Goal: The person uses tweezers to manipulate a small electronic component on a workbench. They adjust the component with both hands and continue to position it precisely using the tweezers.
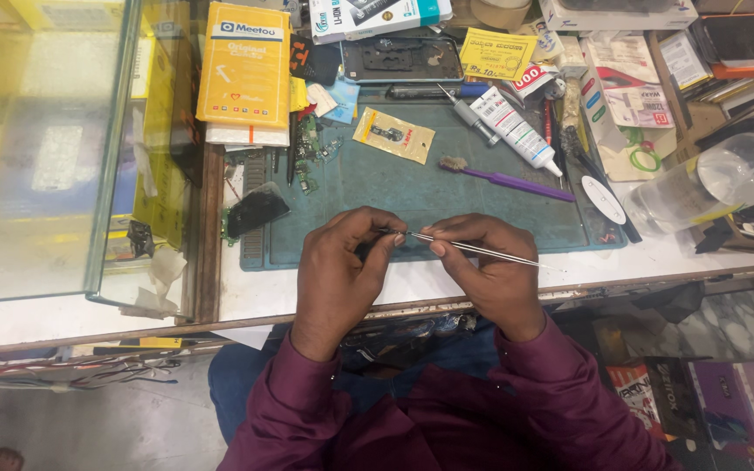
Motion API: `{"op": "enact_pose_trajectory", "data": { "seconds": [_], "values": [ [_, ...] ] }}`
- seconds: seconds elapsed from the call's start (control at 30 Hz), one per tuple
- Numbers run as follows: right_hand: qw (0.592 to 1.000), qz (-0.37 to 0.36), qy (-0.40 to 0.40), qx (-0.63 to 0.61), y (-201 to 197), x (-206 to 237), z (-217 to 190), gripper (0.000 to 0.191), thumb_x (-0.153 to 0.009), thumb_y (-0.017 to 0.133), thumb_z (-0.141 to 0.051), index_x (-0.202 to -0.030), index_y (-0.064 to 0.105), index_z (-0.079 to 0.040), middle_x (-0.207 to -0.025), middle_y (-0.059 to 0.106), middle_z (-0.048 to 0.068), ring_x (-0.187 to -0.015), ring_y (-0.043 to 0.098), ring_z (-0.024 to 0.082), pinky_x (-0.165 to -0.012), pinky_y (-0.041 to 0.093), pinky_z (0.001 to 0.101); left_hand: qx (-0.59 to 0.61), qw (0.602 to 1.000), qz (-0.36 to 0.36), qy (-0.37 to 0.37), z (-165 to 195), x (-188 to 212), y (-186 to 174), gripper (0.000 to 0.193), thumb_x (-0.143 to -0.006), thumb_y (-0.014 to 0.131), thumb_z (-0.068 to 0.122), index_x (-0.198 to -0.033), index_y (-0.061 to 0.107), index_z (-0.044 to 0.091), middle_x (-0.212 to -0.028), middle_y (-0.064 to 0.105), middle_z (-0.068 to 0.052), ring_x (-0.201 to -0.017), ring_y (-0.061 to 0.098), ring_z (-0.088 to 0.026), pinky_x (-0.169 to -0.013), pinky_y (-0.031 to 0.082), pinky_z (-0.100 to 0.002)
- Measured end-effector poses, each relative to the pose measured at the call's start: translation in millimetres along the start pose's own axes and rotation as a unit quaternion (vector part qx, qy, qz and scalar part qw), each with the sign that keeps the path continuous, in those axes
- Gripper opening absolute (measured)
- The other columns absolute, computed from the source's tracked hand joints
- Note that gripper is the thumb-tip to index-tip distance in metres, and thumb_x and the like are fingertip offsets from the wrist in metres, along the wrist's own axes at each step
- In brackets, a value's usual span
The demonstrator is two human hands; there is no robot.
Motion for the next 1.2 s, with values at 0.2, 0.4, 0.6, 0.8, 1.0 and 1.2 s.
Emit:
{"op": "enact_pose_trajectory", "data": {
  "seconds": [0.2, 0.4, 0.6, 0.8, 1.0, 1.2],
  "values": [
    [1.0, -0.006, -0.003, 0.018, 2.6, -2.1, -3.1, 0.012, -0.095, 0.073, 0.003, -0.106, 0.069, 0.001, -0.108, 0.076, 0.016, -0.103, 0.076, 0.02, -0.089, 0.062, 0.0301, -0.008, 1.0, -0.001, 0.003, 0.9, 0.4, -1.1, 0.009, -0.088, 0.075, 0.004, -0.097, 0.073, 0.004, -0.09, 0.075, -0.01, -0.077, 0.075, -0.019, -0.068, 0.056, -0.03],
    [0.998, -0.018, -0.009, 0.055, 2.7, -7.1, -9.0, 0.011, -0.093, 0.076, 0.0, -0.103, 0.073, 0.0, -0.105, 0.076, 0.013, -0.099, 0.076, 0.019, -0.084, 0.062, 0.0286, -0.018, 1.0, 0.0, 0.026, 4.7, -0.4, -2.2, 0.01, -0.088, 0.072, -0.001, -0.096, 0.074, 0.004, -0.088, 0.073, -0.008, -0.073, 0.072, -0.019, -0.065, 0.053, -0.031],
    [0.997, -0.01, -0.011, 0.07, 2.6, -6.9, -8.1, 0.012, -0.092, 0.077, -0.001, -0.103, 0.073, -0.001, -0.104, 0.076, 0.012, -0.098, 0.076, 0.019, -0.084, 0.063, 0.0285, -0.012, 1.0, -0.004, 0.025, 6.1, -0.9, -2.0, 0.01, -0.088, 0.071, -0.002, -0.096, 0.075, 0.004, -0.089, 0.073, -0.007, -0.072, 0.071, -0.019, -0.063, 0.053, -0.031],
    [1.0, 0.0, 0.023, 0.004, -0.6, -1.0, 1.3, 0.012, -0.094, 0.075, 0.002, -0.106, 0.072, 0.001, -0.107, 0.077, 0.015, -0.102, 0.075, 0.018, -0.09, 0.06, 0.0291, 0.011, 0.999, -0.001, 0.039, 5.7, 0.1, -1.7, 0.014, -0.089, 0.073, 0.001, -0.103, 0.073, 0.003, -0.093, 0.073, -0.009, -0.081, 0.075, -0.019, -0.07, 0.056, -0.03],
    [0.995, 0.013, 0.06, -0.076, -4.5, 6.5, 13.2, 0.01, -0.096, 0.071, 0.004, -0.105, 0.069, 0.002, -0.11, 0.076, 0.016, -0.104, 0.074, 0.02, -0.093, 0.06, 0.0303, -0.004, 1.0, -0.016, 0.0, 1.2, -0.3, 0.4, 0.01, -0.088, 0.076, 0.005, -0.098, 0.076, 0.004, -0.088, 0.077, -0.009, -0.071, 0.074, -0.017, -0.064, 0.055, -0.029],
    [0.992, 0.026, 0.036, -0.117, -6.8, 10.8, 19.2, 0.01, -0.098, 0.07, 0.004, -0.106, 0.067, 0.001, -0.111, 0.075, 0.017, -0.107, 0.074, 0.022, -0.096, 0.061, 0.0332, 0.034, 0.999, -0.02, -0.001, -1.6, 0.3, 1.4, 0.009, -0.09, 0.075, 0.006, -0.099, 0.075, 0.003, -0.088, 0.079, -0.009, -0.076, 0.077, -0.015, -0.067, 0.057, -0.027]
  ]
}}
Point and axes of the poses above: each hand's wrist, its own x-axis away from the middle knuckle, its own y-axis out of the palm, z = x × y, the point moved 2 cm from there along -x, towards the middle knuckle
